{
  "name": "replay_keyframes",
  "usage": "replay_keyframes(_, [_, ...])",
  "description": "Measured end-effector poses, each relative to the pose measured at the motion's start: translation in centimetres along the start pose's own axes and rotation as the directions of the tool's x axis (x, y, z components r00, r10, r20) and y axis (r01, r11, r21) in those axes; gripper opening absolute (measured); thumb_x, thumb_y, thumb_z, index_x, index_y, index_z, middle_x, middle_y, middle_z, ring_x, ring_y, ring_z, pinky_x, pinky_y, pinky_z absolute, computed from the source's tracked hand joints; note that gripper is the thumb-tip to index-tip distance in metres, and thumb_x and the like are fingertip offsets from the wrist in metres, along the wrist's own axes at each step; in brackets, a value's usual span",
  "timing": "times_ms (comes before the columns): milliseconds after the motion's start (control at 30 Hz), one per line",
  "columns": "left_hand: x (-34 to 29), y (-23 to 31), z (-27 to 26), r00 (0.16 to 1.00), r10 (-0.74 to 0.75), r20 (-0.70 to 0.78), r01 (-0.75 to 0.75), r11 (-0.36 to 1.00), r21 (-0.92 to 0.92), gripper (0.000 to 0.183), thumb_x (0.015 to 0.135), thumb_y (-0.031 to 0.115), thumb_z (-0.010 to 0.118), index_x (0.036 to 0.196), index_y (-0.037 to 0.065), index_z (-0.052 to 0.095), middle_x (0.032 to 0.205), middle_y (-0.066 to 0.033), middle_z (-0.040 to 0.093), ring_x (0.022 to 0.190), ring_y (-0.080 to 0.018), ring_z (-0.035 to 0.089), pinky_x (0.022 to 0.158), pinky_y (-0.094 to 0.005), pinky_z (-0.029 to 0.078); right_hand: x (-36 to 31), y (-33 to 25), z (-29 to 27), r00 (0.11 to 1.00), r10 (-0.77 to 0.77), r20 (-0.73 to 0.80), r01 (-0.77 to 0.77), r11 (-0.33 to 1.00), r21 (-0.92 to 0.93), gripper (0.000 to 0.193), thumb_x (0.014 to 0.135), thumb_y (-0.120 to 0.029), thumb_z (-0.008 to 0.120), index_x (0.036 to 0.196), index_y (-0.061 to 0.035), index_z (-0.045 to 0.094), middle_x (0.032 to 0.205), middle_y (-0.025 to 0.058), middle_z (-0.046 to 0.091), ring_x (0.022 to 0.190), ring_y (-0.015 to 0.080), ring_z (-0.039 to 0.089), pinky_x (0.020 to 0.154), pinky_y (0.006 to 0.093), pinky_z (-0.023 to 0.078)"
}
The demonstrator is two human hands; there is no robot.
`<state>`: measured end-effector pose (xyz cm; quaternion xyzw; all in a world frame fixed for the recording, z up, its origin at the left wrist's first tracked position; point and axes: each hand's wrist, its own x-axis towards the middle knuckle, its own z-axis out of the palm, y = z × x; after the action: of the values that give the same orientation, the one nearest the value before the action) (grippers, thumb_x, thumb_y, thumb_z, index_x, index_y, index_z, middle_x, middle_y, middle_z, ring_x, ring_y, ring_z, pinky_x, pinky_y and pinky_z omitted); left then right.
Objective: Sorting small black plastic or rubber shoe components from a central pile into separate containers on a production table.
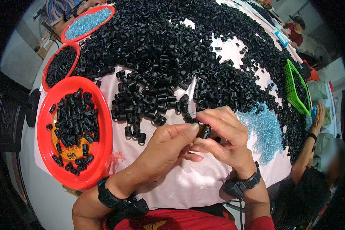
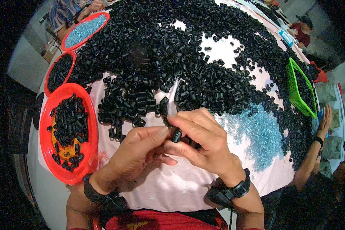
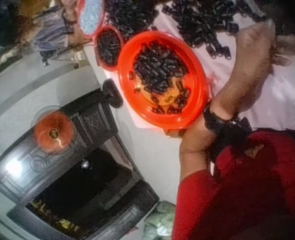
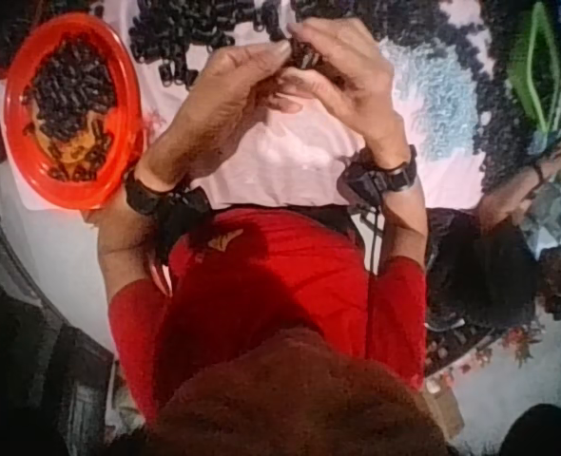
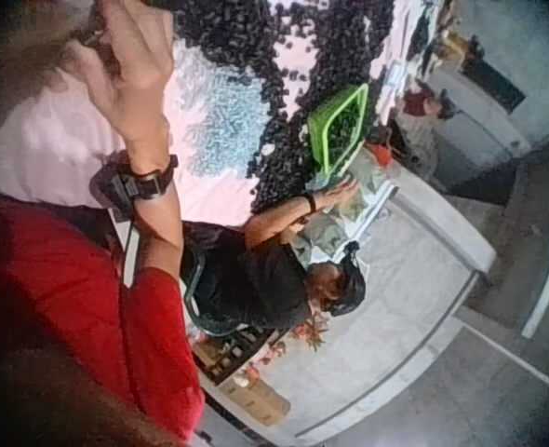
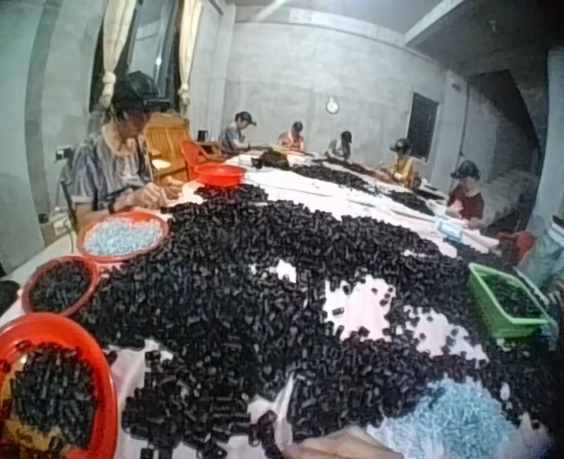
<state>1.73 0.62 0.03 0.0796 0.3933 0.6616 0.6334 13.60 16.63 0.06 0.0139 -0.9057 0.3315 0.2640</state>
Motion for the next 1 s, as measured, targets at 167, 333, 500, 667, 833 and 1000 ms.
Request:
replay_keyframes(167, [-0.2,0.1,-0.6,0.998,0.066,-0.01,-0.065,0.996,0.067,0.031,0.105,0.028,0.06,0.122,0.003,0.069,0.103,-0.005,0.075,0.091,-0.0123,0.072,0.078,-0.0275,0.058,-0.6,0.6,0.0,0.996,-0.078,-0.034,0.079,0.997,0.006,0.046,0.076,-0.012,0.087,0.117,0.002,0.072,0.109,0.0157,0.071,0.089,0.0282,0.067,0.075,0.0366,0.053])
replay_keyframes(333, [-0.6,0.3,-0.7,0.992,0.077,0.101,-0.104,0.947,0.305,0.03,0.104,0.029,0.063,0.117,0.004,0.072,0.102,-0.0052,0.076,0.09,-0.0106,0.071,0.078,-0.027,0.056,-0.4,-0.5,-0.2,0.998,-0.07,0.004,0.07,0.996,0.049,0.046,0.078,-0.012,0.084,0.121,0.0001,0.071,0.112,0.015,0.071,0.093,0.0288,0.066,0.076,0.0365,0.054])
replay_keyframes(500, [-1.3,0.3,-0.8,0.995,0.086,0.04,-0.094,0.942,0.321,0.029,0.102,0.03,0.065,0.112,0.005,0.074,0.099,-0.0052,0.076,0.089,-0.0103,0.07,0.071,-0.0235,0.051,-0.1,-0.6,0.2,0.993,-0.062,-0.101,0.064,0.998,0.015,0.047,0.075,-0.01,0.084,0.12,-0.0021,0.072,0.112,0.0128,0.07,0.091,0.0277,0.065,0.077,0.0366,0.052])
replay_keyframes(667, [-2.8,0.4,1.0,0.951,0.293,-0.102,-0.212,0.854,0.475,0.028,0.104,0.028,0.062,0.116,0.004,0.071,0.097,-0.0054,0.075,0.083,-0.0099,0.069,0.072,-0.0242,0.052,-0.4,-0.1,0.1,0.98,-0.162,-0.112,0.165,0.986,0.015,0.042,0.073,-0.012,0.087,0.111,-0.0022,0.075,0.103,0.0112,0.071,0.084,0.0249,0.064,0.072,0.0343,0.05])
replay_keyframes(833, [-18.0,0.9,-6.0,0.449,0.814,0.368,-0.095,-0.366,0.926,0.025,0.103,0.016,0.049,0.121,0.003,0.058,0.115,-0.0099,0.064,0.102,-0.0183,0.063,0.082,-0.0323,0.051,-0.3,-1.2,-1.8,0.964,-0.185,-0.189,0.194,0.981,0.03,0.039,0.073,-0.014,0.09,0.106,-0.0019,0.075,0.096,0.0101,0.071,0.078,0.0233,0.061,0.068,0.0339,0.049])
replay_keyframes(1000, [-19.3,3.6,-10.5,0.65,0.649,0.395,-0.251,-0.306,0.918,0.03,0.101,0.014,0.047,0.126,0.001,0.055,0.122,-0.0138,0.061,0.11,-0.0216,0.061,0.092,-0.0363,0.052,-0.7,0.6,-0.4,0.964,-0.185,-0.189,0.204,0.975,0.085,0.042,0.074,-0.017,0.09,0.11,-0.0022,0.076,0.101,0.0106,0.072,0.08,0.0227,0.062,0.069,0.0336,0.049])
